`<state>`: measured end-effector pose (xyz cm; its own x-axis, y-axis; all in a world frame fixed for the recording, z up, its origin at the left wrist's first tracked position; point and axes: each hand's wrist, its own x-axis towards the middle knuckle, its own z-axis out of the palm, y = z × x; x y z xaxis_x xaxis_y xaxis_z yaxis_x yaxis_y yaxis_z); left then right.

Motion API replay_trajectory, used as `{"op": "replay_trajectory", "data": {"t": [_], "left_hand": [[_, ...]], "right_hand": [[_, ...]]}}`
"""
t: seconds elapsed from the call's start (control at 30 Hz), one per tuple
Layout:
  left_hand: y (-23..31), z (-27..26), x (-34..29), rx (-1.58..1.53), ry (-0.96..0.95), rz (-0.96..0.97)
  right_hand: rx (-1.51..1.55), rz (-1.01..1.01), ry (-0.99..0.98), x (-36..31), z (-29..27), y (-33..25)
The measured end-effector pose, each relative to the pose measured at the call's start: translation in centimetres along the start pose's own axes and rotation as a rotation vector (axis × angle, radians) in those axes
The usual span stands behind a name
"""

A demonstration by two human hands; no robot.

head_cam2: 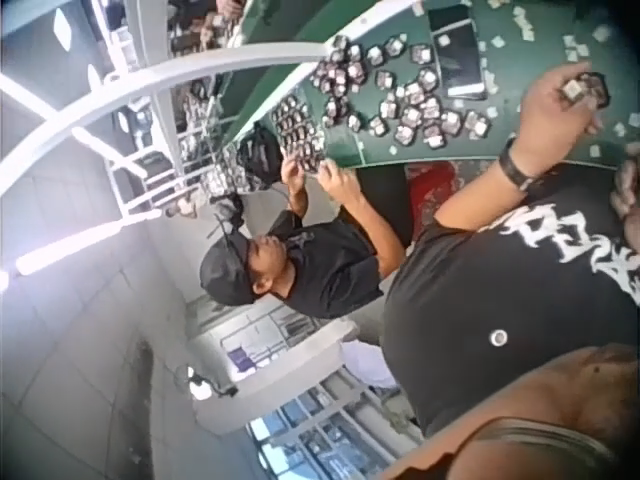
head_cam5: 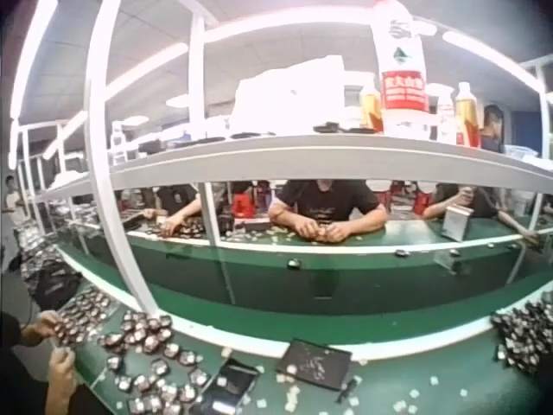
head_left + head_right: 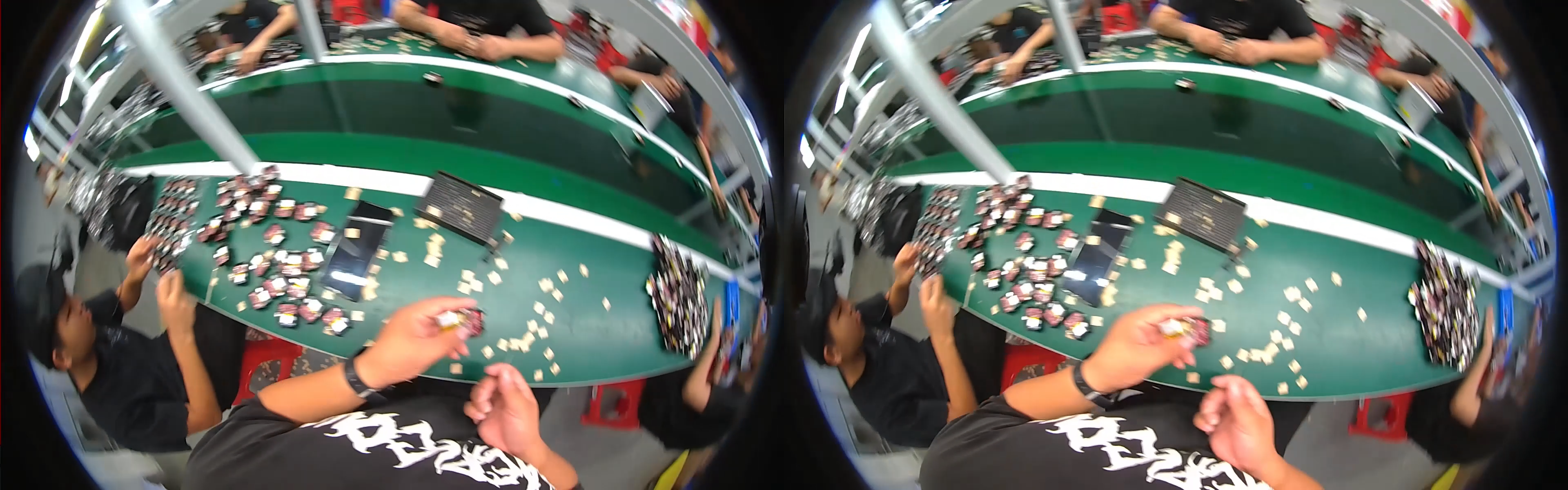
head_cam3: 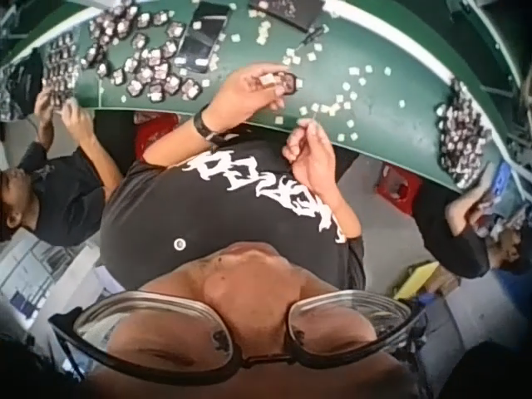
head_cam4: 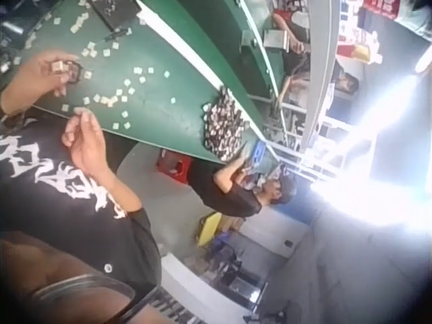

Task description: Assembling small electronic components, likely smartwatch parts, onto circuit boards or casings.

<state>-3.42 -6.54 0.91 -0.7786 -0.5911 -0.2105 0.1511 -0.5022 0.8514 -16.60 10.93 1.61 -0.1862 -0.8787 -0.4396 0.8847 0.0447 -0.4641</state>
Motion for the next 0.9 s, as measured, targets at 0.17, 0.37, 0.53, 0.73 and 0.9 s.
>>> {"op": "replay_trajectory", "data": {"t": [0.17, 0.37, 0.53, 0.73, 0.9], "left_hand": [[0.1, 1.8, 0.9, 0.193, 0.013, 0.058], [0.0, 3.3, -0.1, 0.415, 0.0, 0.197], [0.6, 4.1, -0.5, 0.57, -0.005, 0.142], [-0.1, 3.8, -0.6, 0.728, -0.027, 0.179], [-0.1, 4.1, 0.0, 0.963, -0.09, 0.498]], "right_hand": [[-0.289, -0.069, -0.084, 0.3, 0.0, -1.4], [-0.372, -0.03, -0.133, 1.1, 2.0, -3.1], [-0.473, -0.02, -0.091, 1.4, 2.5, -4.4], [-0.598, 0.041, -0.034, 1.4, 2.6, -4.6], [-0.677, 0.022, 0.003, 1.2, 2.2, -4.7]]}}
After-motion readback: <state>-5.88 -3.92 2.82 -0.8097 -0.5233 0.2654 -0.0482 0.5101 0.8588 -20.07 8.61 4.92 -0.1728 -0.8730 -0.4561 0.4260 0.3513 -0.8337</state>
